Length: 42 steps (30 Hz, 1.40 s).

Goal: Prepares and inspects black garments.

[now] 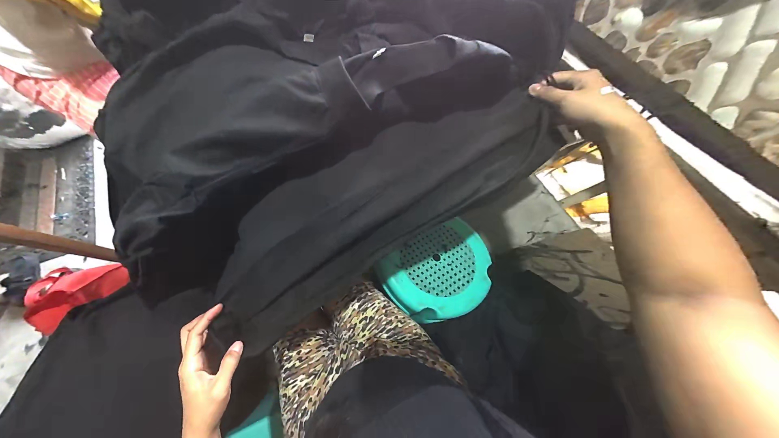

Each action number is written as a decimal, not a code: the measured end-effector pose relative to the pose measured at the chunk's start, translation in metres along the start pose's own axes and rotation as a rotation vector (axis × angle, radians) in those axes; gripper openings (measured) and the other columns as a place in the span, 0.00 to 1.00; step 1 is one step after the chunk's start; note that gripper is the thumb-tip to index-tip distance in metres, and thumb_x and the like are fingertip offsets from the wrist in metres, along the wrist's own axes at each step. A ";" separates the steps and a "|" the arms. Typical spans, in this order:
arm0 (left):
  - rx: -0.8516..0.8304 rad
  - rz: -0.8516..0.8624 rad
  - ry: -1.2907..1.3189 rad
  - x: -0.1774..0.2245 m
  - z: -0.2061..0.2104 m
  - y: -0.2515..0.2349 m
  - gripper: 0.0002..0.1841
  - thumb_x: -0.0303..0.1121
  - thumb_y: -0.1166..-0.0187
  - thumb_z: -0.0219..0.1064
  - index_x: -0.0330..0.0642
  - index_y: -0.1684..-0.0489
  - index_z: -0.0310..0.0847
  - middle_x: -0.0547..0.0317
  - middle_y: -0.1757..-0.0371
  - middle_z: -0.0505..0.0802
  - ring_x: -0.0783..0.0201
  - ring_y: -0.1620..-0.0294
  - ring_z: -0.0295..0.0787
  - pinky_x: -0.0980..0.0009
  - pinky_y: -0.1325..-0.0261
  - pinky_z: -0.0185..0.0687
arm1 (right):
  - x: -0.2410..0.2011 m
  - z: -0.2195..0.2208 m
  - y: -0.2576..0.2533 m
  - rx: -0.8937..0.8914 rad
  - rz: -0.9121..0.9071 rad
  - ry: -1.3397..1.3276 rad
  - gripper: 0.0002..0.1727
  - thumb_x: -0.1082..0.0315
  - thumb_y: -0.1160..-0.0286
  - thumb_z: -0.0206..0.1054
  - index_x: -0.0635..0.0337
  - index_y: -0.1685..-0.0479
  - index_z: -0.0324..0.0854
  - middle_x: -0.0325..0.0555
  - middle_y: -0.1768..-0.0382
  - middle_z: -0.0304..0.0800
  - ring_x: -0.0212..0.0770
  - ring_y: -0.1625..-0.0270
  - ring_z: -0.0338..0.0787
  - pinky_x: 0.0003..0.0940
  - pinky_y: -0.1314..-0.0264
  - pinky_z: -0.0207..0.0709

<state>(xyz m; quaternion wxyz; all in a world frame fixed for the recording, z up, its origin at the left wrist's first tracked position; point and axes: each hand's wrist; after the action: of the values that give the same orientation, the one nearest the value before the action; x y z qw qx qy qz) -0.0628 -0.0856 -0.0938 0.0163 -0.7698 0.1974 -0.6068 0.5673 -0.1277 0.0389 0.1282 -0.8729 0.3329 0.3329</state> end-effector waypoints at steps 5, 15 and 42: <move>-0.018 0.036 0.000 0.002 0.001 0.001 0.35 0.44 0.31 0.72 0.31 0.26 0.72 0.62 0.28 0.81 0.81 0.27 0.74 0.82 0.27 0.72 | 0.007 -0.012 0.006 0.025 0.007 -0.009 0.25 0.53 0.10 0.58 0.67 0.31 0.75 0.58 0.41 0.81 0.40 0.52 0.79 0.44 0.45 0.75; 0.097 0.102 -0.107 0.011 0.015 -0.002 0.24 0.50 0.24 0.68 0.46 0.34 0.85 0.65 0.28 0.79 0.78 0.23 0.69 0.80 0.22 0.66 | -0.067 0.051 0.143 0.406 -0.685 0.001 0.21 0.61 0.17 0.65 0.73 0.41 0.71 0.46 0.53 0.81 0.20 0.56 0.80 0.15 0.54 0.74; -0.063 0.543 -0.426 0.089 0.169 -0.112 0.15 0.30 0.24 0.72 0.29 0.46 0.89 0.35 0.42 0.87 0.49 0.55 0.88 0.62 0.53 0.86 | -0.118 0.206 0.216 0.321 -0.570 -0.281 0.22 0.70 0.22 0.65 0.78 0.34 0.73 0.58 0.50 0.88 0.29 0.57 0.88 0.19 0.53 0.82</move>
<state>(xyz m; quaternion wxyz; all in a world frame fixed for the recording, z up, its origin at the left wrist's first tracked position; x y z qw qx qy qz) 0.1444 -0.0472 -0.0265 0.1942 -0.7987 0.4058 -0.3997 0.2559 -0.1389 -0.0365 0.3961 -0.8451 0.1030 0.3439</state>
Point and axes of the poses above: each hand's wrist, its own y-axis away from the middle knuckle, its own z-axis out of the palm, x = y × z
